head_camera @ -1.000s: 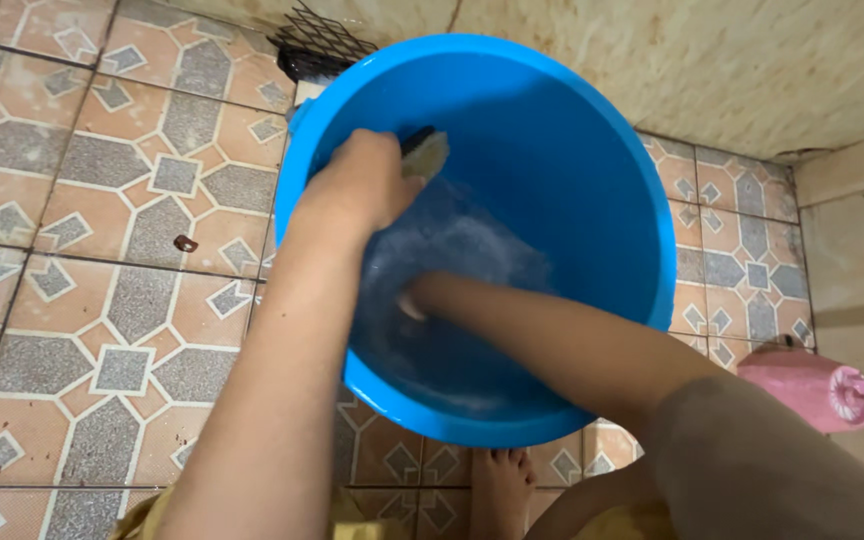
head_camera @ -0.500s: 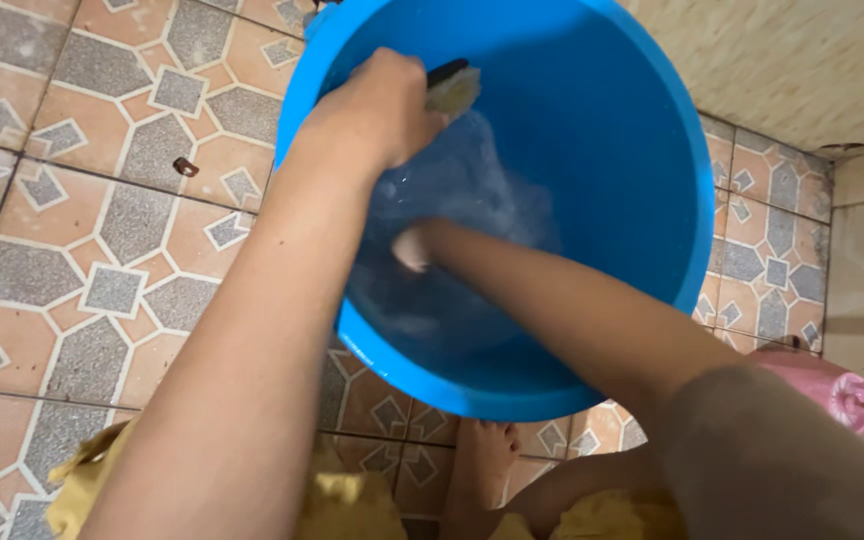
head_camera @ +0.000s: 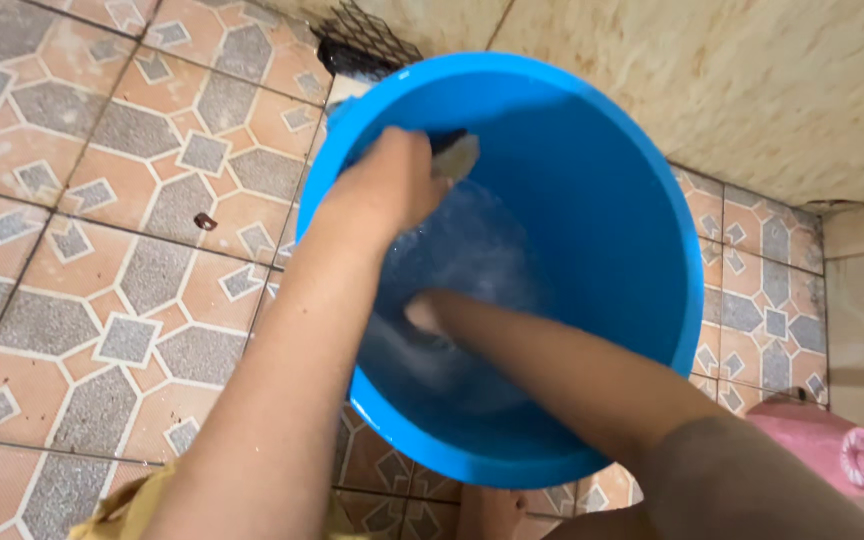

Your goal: The person scrubs the tiled bathroom walls using a sponge and soapy water from a blue bucket. They repeatedly dip the sponge, scrub different sections of the wall, and rinse the sponge under a tap before emptying the bucket onto the floor.

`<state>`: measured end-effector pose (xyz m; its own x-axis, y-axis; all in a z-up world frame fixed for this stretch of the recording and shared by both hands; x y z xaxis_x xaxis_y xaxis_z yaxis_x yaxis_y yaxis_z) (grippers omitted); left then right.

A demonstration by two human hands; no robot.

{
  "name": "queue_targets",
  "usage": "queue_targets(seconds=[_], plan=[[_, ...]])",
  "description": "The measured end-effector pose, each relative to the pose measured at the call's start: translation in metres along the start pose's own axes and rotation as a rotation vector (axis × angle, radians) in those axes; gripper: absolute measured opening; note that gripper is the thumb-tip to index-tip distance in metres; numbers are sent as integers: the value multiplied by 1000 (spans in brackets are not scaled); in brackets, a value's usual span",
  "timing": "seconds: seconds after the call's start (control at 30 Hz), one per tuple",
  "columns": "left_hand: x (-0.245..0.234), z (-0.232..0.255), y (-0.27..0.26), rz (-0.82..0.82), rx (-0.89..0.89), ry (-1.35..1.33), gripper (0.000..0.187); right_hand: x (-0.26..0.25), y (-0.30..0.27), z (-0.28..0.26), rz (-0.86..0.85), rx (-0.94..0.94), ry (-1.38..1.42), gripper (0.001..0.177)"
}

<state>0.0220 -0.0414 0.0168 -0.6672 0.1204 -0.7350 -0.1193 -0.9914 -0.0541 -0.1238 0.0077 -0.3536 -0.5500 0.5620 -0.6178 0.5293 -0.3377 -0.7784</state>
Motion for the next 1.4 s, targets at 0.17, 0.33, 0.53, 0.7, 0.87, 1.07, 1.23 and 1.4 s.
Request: queue_targets(seconds=[0.17, 0.33, 0.53, 0.7, 0.87, 1.07, 1.23, 1.4], plan=[[-3, 0, 4, -32, 24, 30, 46, -87, 35, 41, 132, 62, 207, 33], [-2, -2, 5, -28, 9, 1, 47, -51, -19, 122, 144, 411, -44, 33], [-1, -4, 3, 4, 25, -1, 39, -35, 13, -5, -3, -57, 100, 33], [-6, -11, 2, 18, 16, -2, 44, -121, 17, 86, 203, 206, 175, 33], [-2, -14, 10, 35, 12, -30, 41, -46, -25, 87, 93, 344, -76, 33], [-2, -20, 16, 143, 53, -66, 42, -76, 30, -23, 21, -115, 213, 32], [-1, -23, 18, 111, 23, -64, 44, -120, 13, 95, 231, 311, 98, 32], [-3, -22, 17, 109, 26, -45, 46, -30, -7, 40, 40, 175, -52, 32]])
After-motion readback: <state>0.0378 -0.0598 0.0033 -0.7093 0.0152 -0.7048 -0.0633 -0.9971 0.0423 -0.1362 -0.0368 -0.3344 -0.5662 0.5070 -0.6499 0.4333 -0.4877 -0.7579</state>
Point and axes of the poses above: each hand's wrist, its own y-axis towards the middle knuckle, its own x-axis out of the palm, z = x × y, the point moved 7 cm from there along y, towards the middle knuckle, and after that the axes turned 14 degrees about x, right-handed, at the moved point
